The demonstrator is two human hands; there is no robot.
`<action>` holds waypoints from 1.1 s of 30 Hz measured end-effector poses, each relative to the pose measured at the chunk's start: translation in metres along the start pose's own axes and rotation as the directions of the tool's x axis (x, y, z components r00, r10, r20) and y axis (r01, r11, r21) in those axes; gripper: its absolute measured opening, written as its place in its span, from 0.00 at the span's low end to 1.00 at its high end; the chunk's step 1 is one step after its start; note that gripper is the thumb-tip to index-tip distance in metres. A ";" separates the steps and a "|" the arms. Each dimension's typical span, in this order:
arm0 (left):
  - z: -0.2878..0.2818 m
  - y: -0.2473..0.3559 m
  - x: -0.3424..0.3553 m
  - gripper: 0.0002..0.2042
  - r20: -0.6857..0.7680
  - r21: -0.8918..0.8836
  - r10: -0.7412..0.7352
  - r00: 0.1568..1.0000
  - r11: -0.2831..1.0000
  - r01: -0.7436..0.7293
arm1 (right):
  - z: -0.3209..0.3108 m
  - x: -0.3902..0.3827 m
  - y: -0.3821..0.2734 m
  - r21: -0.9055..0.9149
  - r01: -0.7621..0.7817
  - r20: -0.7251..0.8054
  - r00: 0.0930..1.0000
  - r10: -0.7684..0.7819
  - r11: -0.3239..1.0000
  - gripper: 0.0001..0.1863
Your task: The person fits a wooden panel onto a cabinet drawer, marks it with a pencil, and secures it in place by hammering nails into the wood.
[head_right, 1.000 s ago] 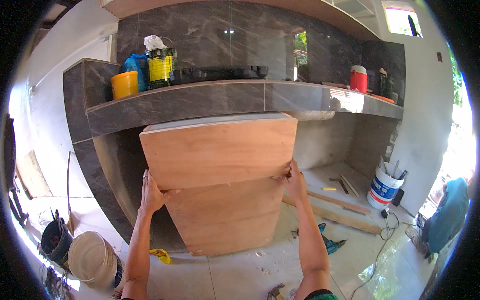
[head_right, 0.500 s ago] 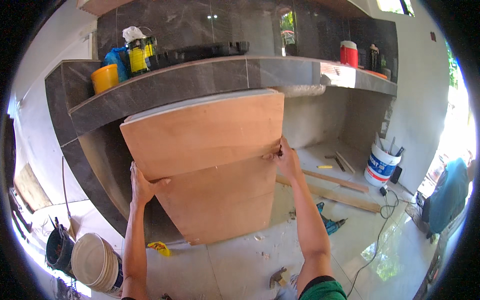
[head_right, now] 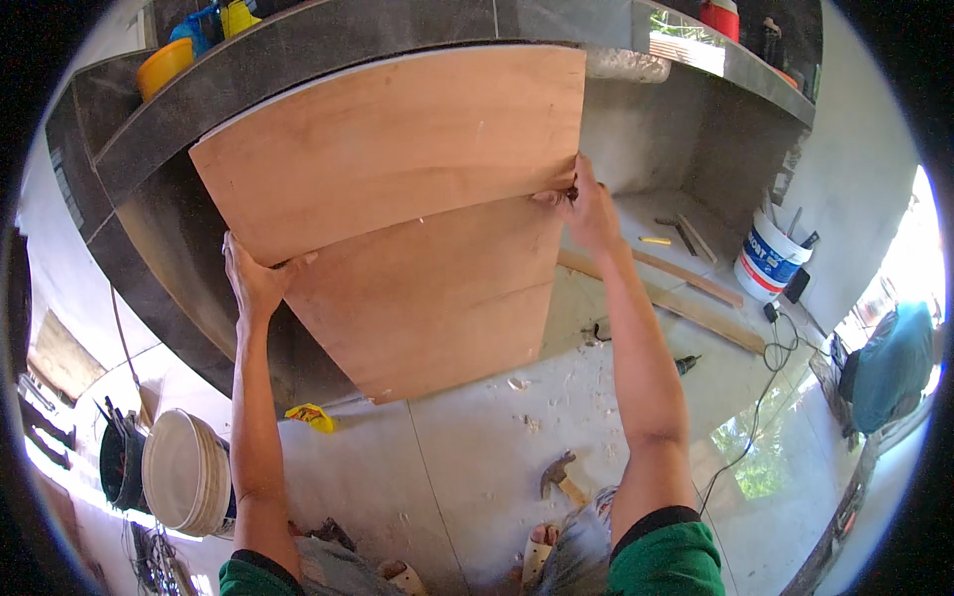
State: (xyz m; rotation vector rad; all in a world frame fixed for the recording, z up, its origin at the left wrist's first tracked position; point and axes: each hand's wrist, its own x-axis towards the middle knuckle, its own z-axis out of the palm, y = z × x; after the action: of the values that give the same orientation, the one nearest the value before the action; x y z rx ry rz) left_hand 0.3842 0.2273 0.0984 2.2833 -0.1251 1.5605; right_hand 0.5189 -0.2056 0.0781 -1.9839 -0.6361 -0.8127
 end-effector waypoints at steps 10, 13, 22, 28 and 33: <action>0.003 -0.011 0.002 0.40 0.008 -0.075 0.075 0.997 0.994 -0.074 | -0.021 0.016 -0.028 -0.128 -0.014 0.124 0.992 0.030 0.992 0.27; 0.003 -0.006 0.000 0.42 0.045 -0.023 -0.037 0.998 0.999 0.038 | -0.031 0.023 0.001 -0.008 -0.091 0.043 0.995 0.091 0.996 0.28; 0.002 -0.032 0.002 0.48 0.063 0.235 -0.016 0.998 0.972 0.001 | -0.023 0.031 -0.010 -0.081 -0.134 -0.027 0.991 0.132 0.988 0.29; 0.007 -0.028 0.000 0.49 0.033 0.254 0.048 0.998 0.966 -0.055 | -0.037 0.040 -0.022 -0.124 -0.153 -0.071 0.987 0.145 0.980 0.30; 0.006 -0.064 0.003 0.45 0.218 0.293 -0.189 0.957 0.949 0.120 | -0.026 0.049 -0.030 -0.188 -0.163 -0.069 0.986 0.153 0.969 0.31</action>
State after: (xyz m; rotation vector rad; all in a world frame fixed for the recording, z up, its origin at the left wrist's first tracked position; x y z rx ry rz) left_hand 0.4079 0.2854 0.0829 2.6237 0.2211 1.2798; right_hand 0.5224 -0.2074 0.1411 -2.1490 -0.3732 -0.8533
